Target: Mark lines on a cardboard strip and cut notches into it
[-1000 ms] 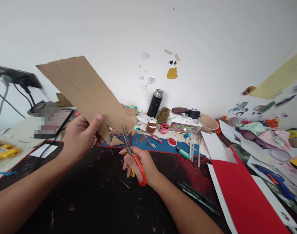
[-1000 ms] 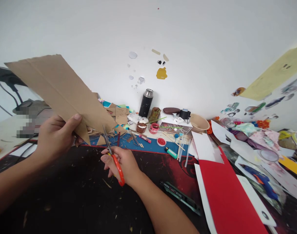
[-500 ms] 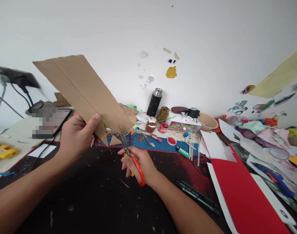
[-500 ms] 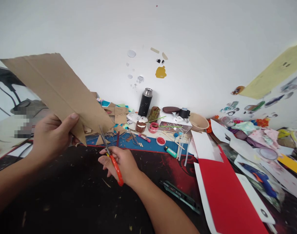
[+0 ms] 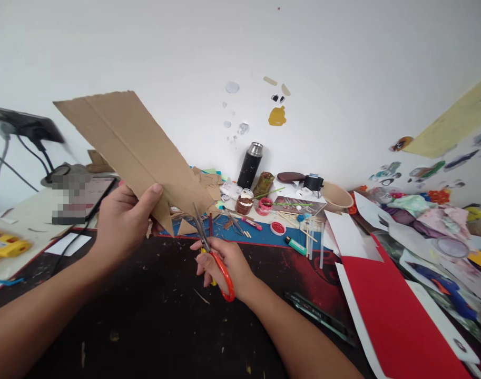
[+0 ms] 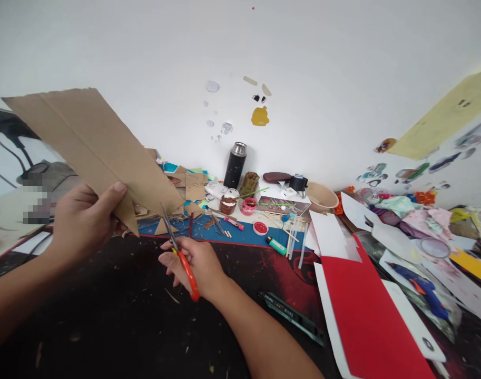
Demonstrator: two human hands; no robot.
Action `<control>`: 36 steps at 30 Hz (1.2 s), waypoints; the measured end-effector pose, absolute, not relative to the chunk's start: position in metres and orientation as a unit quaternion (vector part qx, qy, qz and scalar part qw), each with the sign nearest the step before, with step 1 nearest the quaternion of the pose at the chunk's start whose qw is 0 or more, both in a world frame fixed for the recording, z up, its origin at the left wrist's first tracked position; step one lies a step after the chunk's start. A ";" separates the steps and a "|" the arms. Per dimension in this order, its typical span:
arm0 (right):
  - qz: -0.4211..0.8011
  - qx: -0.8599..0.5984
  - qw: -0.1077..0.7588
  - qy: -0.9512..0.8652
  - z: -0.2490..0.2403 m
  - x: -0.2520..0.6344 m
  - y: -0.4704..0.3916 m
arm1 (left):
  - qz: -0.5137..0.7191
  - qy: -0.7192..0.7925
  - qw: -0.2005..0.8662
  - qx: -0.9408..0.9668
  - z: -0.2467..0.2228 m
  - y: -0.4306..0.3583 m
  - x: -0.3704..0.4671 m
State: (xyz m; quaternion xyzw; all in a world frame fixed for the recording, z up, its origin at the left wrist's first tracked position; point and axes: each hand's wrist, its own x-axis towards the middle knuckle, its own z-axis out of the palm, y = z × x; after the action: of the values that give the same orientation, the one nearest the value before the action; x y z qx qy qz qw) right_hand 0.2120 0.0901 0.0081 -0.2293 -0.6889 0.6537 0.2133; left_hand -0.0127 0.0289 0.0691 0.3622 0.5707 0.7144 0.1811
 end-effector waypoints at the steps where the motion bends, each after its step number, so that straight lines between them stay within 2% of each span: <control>1: 0.655 -0.230 0.214 -0.688 0.008 0.212 0.090 | 0.713 0.572 0.180 0.363 0.069 0.029 -0.013; 9: 0.652 -0.225 0.211 -0.692 0.006 0.212 0.091 | 0.706 0.582 0.139 0.379 0.071 0.027 -0.011; 17: 0.649 -0.232 0.208 -0.694 0.007 0.212 0.091 | 0.708 0.576 0.170 0.372 0.074 0.028 -0.010; 23: 0.637 -0.231 0.215 -0.703 0.008 0.212 0.091 | 0.694 0.604 0.134 0.368 0.074 0.025 -0.010; 28: 0.632 -0.232 0.202 -0.712 0.011 0.212 0.089 | 0.686 0.607 0.167 0.365 0.078 0.025 -0.009; 32: 0.629 -0.227 0.207 -0.714 0.011 0.212 0.089 | 0.671 0.615 0.153 0.386 0.079 0.025 -0.006; 36: 0.646 -0.236 0.205 -0.697 0.011 0.211 0.090 | 0.711 0.590 0.185 0.333 0.075 0.031 -0.010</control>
State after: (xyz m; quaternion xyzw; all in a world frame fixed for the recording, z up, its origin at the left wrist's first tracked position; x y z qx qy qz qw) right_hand 0.2112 0.0896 0.0110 -0.2356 -0.6968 0.6458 0.2046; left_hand -0.0101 0.0305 0.0750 0.3335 0.5904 0.7114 0.1847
